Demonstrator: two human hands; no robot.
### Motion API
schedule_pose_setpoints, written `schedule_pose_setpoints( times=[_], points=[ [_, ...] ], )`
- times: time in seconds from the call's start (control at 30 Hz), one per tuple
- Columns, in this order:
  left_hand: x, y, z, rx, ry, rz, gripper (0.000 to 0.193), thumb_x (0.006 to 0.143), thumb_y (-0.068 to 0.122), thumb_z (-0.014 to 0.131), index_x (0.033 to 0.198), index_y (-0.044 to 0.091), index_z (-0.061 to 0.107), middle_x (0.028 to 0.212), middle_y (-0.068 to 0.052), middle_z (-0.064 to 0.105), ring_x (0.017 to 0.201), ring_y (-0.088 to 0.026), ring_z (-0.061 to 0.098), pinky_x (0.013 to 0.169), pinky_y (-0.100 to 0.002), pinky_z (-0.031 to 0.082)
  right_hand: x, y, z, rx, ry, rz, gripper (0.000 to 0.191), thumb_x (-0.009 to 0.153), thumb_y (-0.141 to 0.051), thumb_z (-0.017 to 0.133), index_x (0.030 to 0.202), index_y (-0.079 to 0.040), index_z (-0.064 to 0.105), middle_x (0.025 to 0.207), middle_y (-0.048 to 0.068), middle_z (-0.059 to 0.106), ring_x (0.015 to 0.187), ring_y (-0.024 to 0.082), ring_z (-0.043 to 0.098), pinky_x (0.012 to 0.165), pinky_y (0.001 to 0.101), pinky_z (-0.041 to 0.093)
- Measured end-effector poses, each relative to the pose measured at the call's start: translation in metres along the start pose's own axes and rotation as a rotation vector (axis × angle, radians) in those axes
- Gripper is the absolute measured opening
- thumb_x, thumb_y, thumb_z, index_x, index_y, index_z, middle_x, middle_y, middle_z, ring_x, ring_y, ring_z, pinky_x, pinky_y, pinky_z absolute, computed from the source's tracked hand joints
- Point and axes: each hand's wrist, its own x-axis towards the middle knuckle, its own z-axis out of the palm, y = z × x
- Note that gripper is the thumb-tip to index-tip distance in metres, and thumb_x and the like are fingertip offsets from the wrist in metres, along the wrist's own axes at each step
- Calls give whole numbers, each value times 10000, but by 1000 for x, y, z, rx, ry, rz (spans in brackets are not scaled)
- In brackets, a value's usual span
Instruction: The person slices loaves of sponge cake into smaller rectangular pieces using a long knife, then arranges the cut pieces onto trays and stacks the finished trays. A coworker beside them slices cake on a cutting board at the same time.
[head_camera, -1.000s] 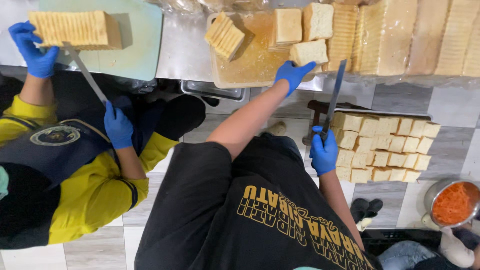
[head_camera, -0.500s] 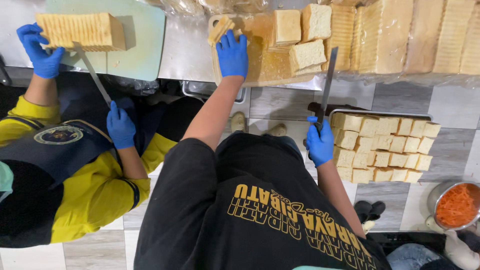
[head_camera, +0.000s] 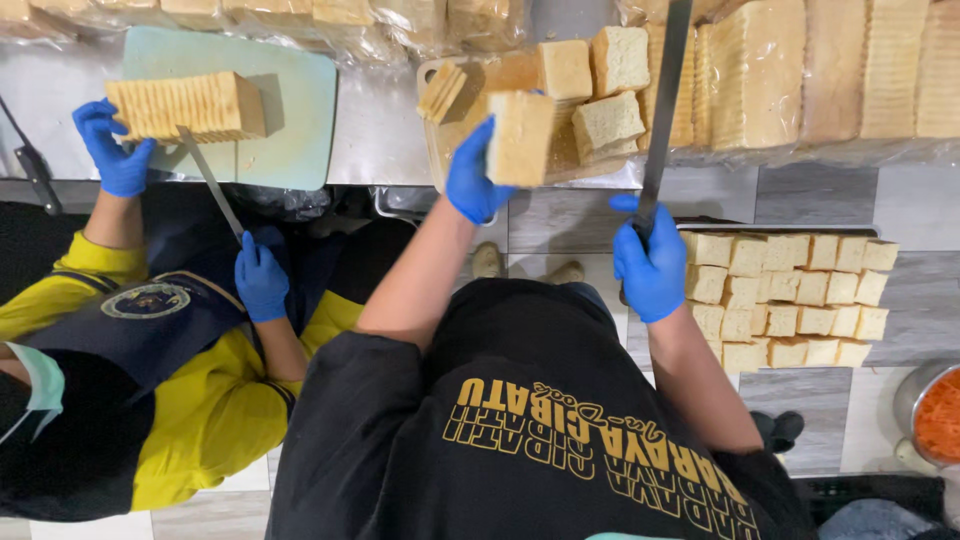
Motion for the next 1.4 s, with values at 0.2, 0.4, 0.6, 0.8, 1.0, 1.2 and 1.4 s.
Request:
schedule_pose_setpoints(
  times=[0.2, 0.4, 0.6, 0.8, 1.0, 1.2, 1.4],
  points=[
    [-18, -61, 78, 412, -183, 192, 584, 1096, 301, 535, 1599, 38, 399, 1529, -160, 540, 1407, -301, 550, 1208, -446, 438, 29, -57, 31, -137, 90, -232, 498, 864, 59, 777, 1302, -48, 566, 875, -28, 504, 737, 50, 478, 675, 207, 423],
    [-28, -60, 105, 149, -124, 113, 686, 1068, 473, 530, 1566, 41, 337, 1543, -147, 499, 1434, -300, 513, 1224, -468, 418, 60, -60, 12, -86, 106, -123, 361, 884, -44, 787, 1190, -70, 599, 938, -1, 593, 756, 75, 519, 657, 228, 450],
    [-5, -72, 70, 181, -302, 108, 832, 1043, 628, 531, 1597, 20, 406, 1565, -170, 521, 1443, -305, 517, 1228, -458, 406, 82, -34, 25, 43, 52, -21, 164, 1029, -143, 671, 1144, -29, 643, 850, 62, 631, 635, 144, 530, 551, 299, 417],
    [13, -73, 43, -47, -69, 140, 744, 1046, 568, 561, 1572, 68, 395, 1486, -153, 529, 1370, -322, 532, 1205, -488, 406, 28, -67, 18, -579, 173, -248, 157, 1102, -156, 646, 1070, -6, 610, 744, 115, 616, 618, 224, 584, 604, 375, 467],
    [15, -67, 44, -51, -119, 170, 744, 998, 559, 573, 1556, 89, 427, 1485, -103, 585, 1382, -270, 566, 1216, -455, 426, -21, -82, 31, -645, 1, -219, 165, 1043, -181, 620, 1059, -22, 577, 776, 192, 654, 711, 400, 670, 583, 445, 486],
    [10, -65, 58, 62, -257, 168, 779, 1016, 623, 624, 1515, 45, 471, 1372, -160, 631, 1291, -299, 614, 1144, -472, 493, -17, -84, 35, -693, -18, -150, 193, 1044, -207, 627, 1047, -18, 584, 767, 197, 664, 741, 423, 670, 612, 469, 491],
    [-3, -81, 68, 297, -136, 255, 809, 895, 453, 820, 1513, 95, 439, 1378, -97, 597, 1275, -274, 603, 1103, -465, 508, -13, -79, 33, -608, -18, -269, 198, 1047, -171, 599, 1127, 10, 583, 885, 212, 693, 819, 427, 689, 653, 453, 528]
  ],
)
